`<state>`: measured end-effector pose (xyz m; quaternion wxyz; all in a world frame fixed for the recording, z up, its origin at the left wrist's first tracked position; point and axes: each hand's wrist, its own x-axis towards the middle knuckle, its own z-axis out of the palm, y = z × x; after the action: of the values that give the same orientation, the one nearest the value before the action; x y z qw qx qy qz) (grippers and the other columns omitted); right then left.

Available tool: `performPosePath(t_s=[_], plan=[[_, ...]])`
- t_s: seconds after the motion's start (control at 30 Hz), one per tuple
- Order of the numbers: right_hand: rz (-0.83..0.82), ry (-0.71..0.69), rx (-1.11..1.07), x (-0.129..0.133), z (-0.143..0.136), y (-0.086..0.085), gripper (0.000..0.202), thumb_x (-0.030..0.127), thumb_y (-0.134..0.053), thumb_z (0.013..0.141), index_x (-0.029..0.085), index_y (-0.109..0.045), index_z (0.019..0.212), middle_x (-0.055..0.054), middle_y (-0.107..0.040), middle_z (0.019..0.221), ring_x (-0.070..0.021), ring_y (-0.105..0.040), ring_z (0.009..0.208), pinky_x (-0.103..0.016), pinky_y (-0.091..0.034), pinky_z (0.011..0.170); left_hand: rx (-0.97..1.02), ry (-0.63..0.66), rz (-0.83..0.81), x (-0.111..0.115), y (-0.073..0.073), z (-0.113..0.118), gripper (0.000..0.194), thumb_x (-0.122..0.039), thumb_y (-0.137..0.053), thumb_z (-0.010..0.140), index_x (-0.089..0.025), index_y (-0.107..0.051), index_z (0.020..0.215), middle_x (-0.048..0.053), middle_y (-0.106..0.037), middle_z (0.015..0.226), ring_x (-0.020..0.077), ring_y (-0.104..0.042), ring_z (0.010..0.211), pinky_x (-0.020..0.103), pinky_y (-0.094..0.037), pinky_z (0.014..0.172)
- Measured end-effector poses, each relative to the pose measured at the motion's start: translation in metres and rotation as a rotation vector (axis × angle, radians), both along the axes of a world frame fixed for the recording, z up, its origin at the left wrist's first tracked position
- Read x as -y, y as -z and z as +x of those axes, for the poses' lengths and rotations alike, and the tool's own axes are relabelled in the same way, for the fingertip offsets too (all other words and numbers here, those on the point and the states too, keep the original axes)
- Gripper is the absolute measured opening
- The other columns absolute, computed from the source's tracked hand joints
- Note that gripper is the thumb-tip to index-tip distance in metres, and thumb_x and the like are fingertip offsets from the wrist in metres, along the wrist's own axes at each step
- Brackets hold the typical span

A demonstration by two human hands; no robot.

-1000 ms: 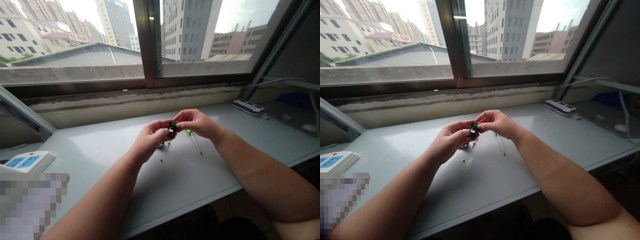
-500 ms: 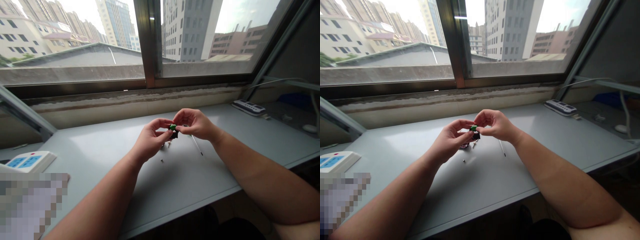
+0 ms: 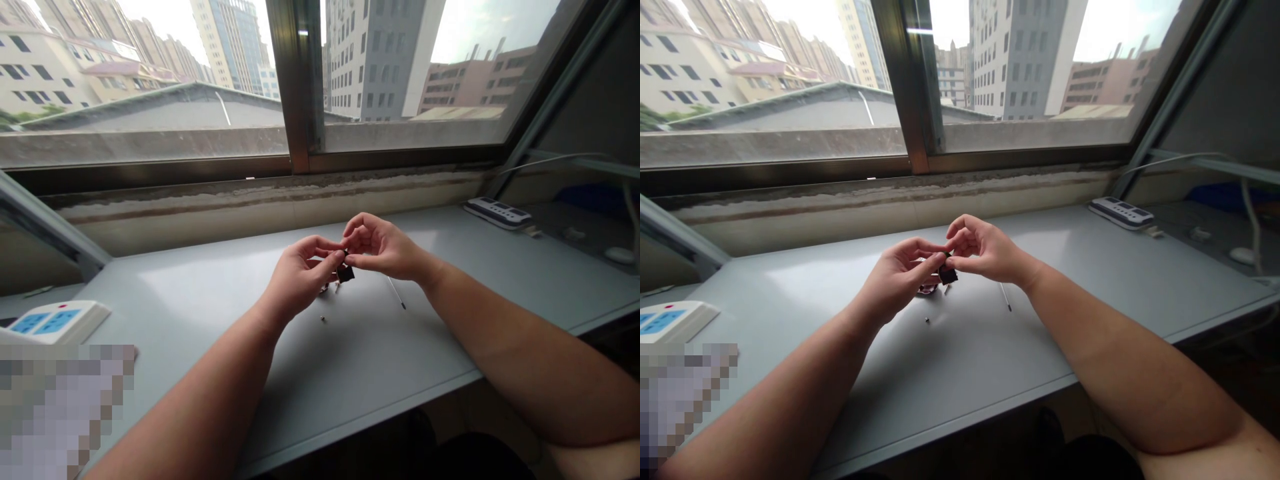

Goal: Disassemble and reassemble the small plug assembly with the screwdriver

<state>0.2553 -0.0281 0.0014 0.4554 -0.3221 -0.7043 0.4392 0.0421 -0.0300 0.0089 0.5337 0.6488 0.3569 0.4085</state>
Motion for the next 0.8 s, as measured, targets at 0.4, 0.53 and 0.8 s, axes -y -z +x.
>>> performPosePath(t_s=[0.4,0.53,0.8], plan=[[0.235,0.178,0.813,-0.003,-0.003,0.006,0.027,0.021,-0.067,0.091,0.021,-0.081,0.114,-0.009,-0.068,0.109,-0.0213,-0.063,0.099,-0.036,-0.049,0.093,0.211,-0.388,-0.07,-0.029,-0.002,-0.014,0.031,-0.03,-0.081,0.08,-0.018,-0.056,0.094,0.002,-0.067,0.081,0.0149,-0.067,0.068,0.034,-0.06,0.073],[0.266,0.143,0.863,-0.006,-0.009,0.014,0.026,0.022,-0.067,0.093,0.023,-0.082,0.114,-0.01,-0.069,0.111,-0.025,-0.063,0.108,-0.039,-0.047,0.101,0.245,-0.356,-0.131,-0.024,-0.006,-0.011,0.033,-0.021,-0.073,0.081,-0.016,-0.062,0.111,0.004,-0.068,0.089,0.0151,-0.069,0.069,0.034,-0.062,0.076],[0.311,0.149,0.863,-0.008,-0.015,0.017,0.017,0.019,-0.066,0.092,0.02,-0.08,0.101,-0.008,-0.071,0.105,-0.0235,-0.064,0.102,-0.037,-0.049,0.096,0.214,-0.268,-0.219,-0.018,-0.007,-0.007,0.03,-0.021,-0.068,0.077,-0.013,-0.073,0.105,0.008,-0.074,0.092,0.0178,-0.073,0.076,0.036,-0.061,0.087]])
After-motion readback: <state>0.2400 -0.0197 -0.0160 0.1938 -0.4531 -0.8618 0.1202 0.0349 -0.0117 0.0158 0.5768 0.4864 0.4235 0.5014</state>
